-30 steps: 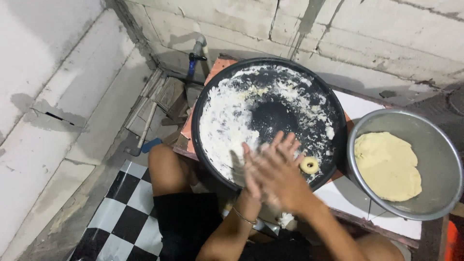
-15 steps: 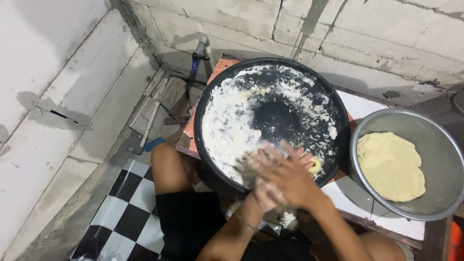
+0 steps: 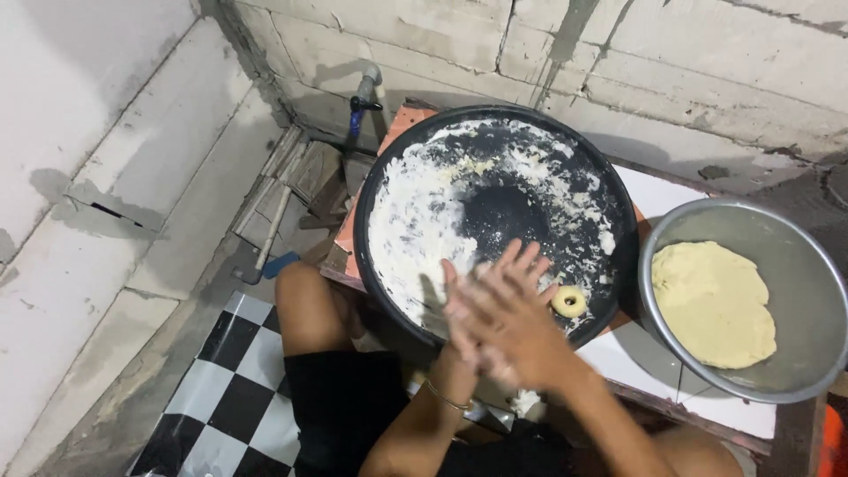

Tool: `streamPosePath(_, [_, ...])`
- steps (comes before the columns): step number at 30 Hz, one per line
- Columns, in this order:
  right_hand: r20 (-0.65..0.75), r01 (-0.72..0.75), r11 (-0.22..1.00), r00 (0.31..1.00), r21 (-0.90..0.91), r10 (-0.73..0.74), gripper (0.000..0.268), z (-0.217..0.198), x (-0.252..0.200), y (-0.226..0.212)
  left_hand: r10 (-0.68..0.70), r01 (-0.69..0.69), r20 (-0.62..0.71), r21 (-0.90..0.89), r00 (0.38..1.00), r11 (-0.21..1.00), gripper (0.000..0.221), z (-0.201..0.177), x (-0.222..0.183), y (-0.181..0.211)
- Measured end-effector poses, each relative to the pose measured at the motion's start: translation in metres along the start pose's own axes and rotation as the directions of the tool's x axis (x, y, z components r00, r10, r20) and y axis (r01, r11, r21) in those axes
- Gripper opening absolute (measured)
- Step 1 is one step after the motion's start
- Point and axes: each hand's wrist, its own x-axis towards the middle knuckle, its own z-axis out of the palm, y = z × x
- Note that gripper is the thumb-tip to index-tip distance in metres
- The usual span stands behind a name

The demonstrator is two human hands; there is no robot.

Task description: Manually shaping pieces of dough into donuts by rolling them and poking a hole in the center.

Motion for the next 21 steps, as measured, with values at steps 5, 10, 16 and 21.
streamPosePath(5, [0.13,0.067,0.997,0.989,0.048,-0.072,0.055,0.002,-0.01,0.012,0.008,-0.386,0.473,0.708,0.881,0.592,0.099,0.013,-0.003,-0.017])
streamPosePath(10, [0.579,-0.157,0.987,0.807,0.022,0.115,0.06,-0.052,0.043,-0.002,0.07,0.009,-0.241,0.312,0.968,0.95,0.107,0.042,0.005,0.008])
streamPosePath(16, [0.282,0.002,0.991,0.959,-0.132,0.036,0.059,-0.02,0.0,0.017,0.106,-0.138,-0.536,-0.02,0.837,0.99,0.071,0.036,-0.017,-0.037])
streamPosePath(21, [0.058,0.004,0.999,0.998,-0.036,-0.002,0.054,-0.013,0.008,-0.015,0.19,-0.171,-0.053,0.251,0.98,0.953,0.097,0.045,-0.003,-0.013])
